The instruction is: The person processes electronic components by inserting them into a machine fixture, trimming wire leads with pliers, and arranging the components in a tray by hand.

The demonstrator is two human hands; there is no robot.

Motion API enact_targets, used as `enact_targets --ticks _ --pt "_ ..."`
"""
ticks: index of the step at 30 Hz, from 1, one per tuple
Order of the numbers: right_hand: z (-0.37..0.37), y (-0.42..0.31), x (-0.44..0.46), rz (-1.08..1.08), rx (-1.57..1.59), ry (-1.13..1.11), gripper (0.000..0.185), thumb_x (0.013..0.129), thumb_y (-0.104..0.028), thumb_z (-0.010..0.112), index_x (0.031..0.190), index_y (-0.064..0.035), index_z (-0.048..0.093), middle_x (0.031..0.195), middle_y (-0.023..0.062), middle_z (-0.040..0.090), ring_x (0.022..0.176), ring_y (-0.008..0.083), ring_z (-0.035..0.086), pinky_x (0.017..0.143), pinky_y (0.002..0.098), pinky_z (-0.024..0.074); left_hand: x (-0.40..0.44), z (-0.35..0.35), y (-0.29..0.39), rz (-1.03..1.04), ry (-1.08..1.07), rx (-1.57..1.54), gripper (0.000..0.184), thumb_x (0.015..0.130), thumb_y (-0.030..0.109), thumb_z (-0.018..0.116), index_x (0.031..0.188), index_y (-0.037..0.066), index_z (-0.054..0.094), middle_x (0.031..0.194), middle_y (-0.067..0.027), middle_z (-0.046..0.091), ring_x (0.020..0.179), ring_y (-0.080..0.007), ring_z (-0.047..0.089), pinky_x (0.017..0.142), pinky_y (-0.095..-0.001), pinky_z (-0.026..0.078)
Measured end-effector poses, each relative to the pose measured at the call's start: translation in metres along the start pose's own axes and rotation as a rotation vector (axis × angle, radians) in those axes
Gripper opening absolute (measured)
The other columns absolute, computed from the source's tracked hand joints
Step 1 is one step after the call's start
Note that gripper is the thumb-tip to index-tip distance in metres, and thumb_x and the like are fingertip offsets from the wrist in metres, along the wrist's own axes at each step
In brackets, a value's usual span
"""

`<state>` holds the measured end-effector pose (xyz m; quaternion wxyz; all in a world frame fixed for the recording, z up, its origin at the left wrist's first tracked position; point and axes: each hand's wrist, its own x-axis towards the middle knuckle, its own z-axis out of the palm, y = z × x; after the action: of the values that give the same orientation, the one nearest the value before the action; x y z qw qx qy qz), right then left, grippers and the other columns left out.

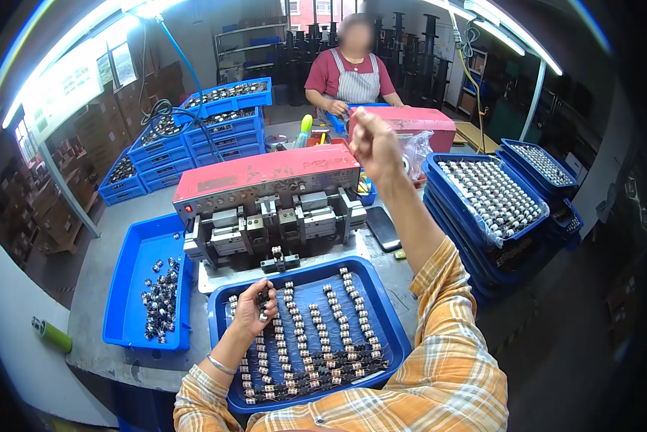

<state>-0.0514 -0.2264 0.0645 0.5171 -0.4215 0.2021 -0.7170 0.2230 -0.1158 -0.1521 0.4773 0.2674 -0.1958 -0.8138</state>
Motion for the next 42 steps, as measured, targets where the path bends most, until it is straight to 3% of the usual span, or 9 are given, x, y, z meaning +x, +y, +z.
enact_targets --ticks 3,5,9,14,15,23,30,35,42 --pt "0.0 0.042 -0.038 0.127 -0.223 -0.16 0.026 0.087 -0.027 0.051 0.073 -0.0063 0.054 0.047 -0.0001 0.046 0.035 0.0065 0.039 0.034 0.0198 0.0306 0.001 -0.001 0.001 -0.001 0.004 0.003 0.018 0.085 0.022 0.051 0.082 0.005 0.054 0.066 -0.004 0.055 0.047 -0.0113 0.048 0.038 -0.0213 0.036" --pt "0.003 0.063 -0.074 0.377 -0.44 -0.284 0.035 0.085 -0.036 0.054 0.064 -0.0073 0.056 0.047 0.0005 0.048 0.036 0.007 0.044 0.032 0.0195 0.0312 0.001 -0.003 0.0 -0.008 0.014 -0.005 0.018 0.085 0.023 0.051 0.083 0.005 0.054 0.066 -0.004 0.055 0.047 -0.0114 0.048 0.038 -0.0219 0.037" --pt "-0.002 0.096 -0.126 0.732 -0.569 -0.718 0.024 0.085 -0.026 0.056 0.086 -0.003 0.061 0.063 0.0019 0.057 0.05 0.0052 0.049 0.047 0.0184 0.0397 -0.003 -0.002 0.0 -0.01 0.02 0.001 0.019 0.086 0.024 0.051 0.083 0.005 0.054 0.066 -0.0039 0.055 0.047 -0.0115 0.048 0.039 -0.022 0.037" --pt "-0.007 0.104 -0.145 0.804 -0.475 -0.646 0.022 0.086 -0.023 0.055 0.087 -0.0016 0.058 0.061 0.0013 0.055 0.046 0.0044 0.044 0.042 0.0176 0.0335 -0.008 -0.001 0.001 -0.005 0.024 0.019 0.019 0.084 0.025 0.054 0.082 0.006 0.055 0.066 -0.0029 0.055 0.048 -0.0113 0.047 0.04 -0.0218 0.035" --pt "-0.011 0.108 -0.146 0.8 -0.439 -0.598 0.021 0.086 -0.022 0.055 0.086 -0.0017 0.058 0.06 0.0011 0.055 0.044 0.0042 0.042 0.04 0.0172 0.0305 -0.009 -0.001 0.001 -0.002 0.028 0.023 0.019 0.084 0.025 0.054 0.082 0.006 0.055 0.066 -0.0029 0.055 0.048 -0.0113 0.048 0.04 -0.0218 0.035" --pt "-0.027 0.096 -0.135 0.774 -0.189 -0.406 0.024 0.086 -0.017 0.053 0.103 0.0007 0.058 0.071 0.0068 0.061 0.047 0.0055 0.047 0.044 0.019 0.042 -0.013 0.0 0.003 -0.009 0.033 0.025 0.019 0.084 0.025 0.054 0.082 0.006 0.055 0.067 -0.0039 0.055 0.048 -0.0115 0.048 0.04 -0.0217 0.035" --pt "-0.032 0.073 -0.111 0.6 -0.127 -0.289 0.036 0.085 -0.016 0.054 0.115 0.0021 0.049 0.096 0.0165 0.062 0.052 0.0069 0.053 0.047 0.0194 0.0436 -0.015 0.002 0.007 -0.011 0.01 0.032 0.019 0.084 0.025 0.055 0.083 0.007 0.055 0.067 -0.0035 0.055 0.048 -0.0118 0.047 0.04 -0.0213 0.035" --pt "-0.032 0.031 -0.061 0.283 0.078 -0.107 0.035 0.086 -0.019 0.051 0.115 -0.0008 0.044 0.107 0.0119 0.057 0.049 0.0052 0.045 0.048 0.0189 0.0413 -0.025 0.009 0.015 0.007 0.046 0.053 0.019 0.084 0.024 0.054 0.082 0.006 0.055 0.066 -0.0037 0.055 0.047 -0.0112 0.047 0.039 -0.021 0.034" --pt "-0.05 0.026 -0.038 0.262 0.142 -0.025 0.031 0.088 -0.018 0.05 0.113 -0.0003 0.048 0.116 0.0127 0.052 0.042 0.0014 0.034 0.04 0.015 0.0329 -0.024 0.012 0.013 0.003 0.043 0.048 0.018 0.084 0.024 0.054 0.082 0.005 0.055 0.066 -0.0036 0.055 0.048 -0.0111 0.048 0.039 -0.0209 0.035"
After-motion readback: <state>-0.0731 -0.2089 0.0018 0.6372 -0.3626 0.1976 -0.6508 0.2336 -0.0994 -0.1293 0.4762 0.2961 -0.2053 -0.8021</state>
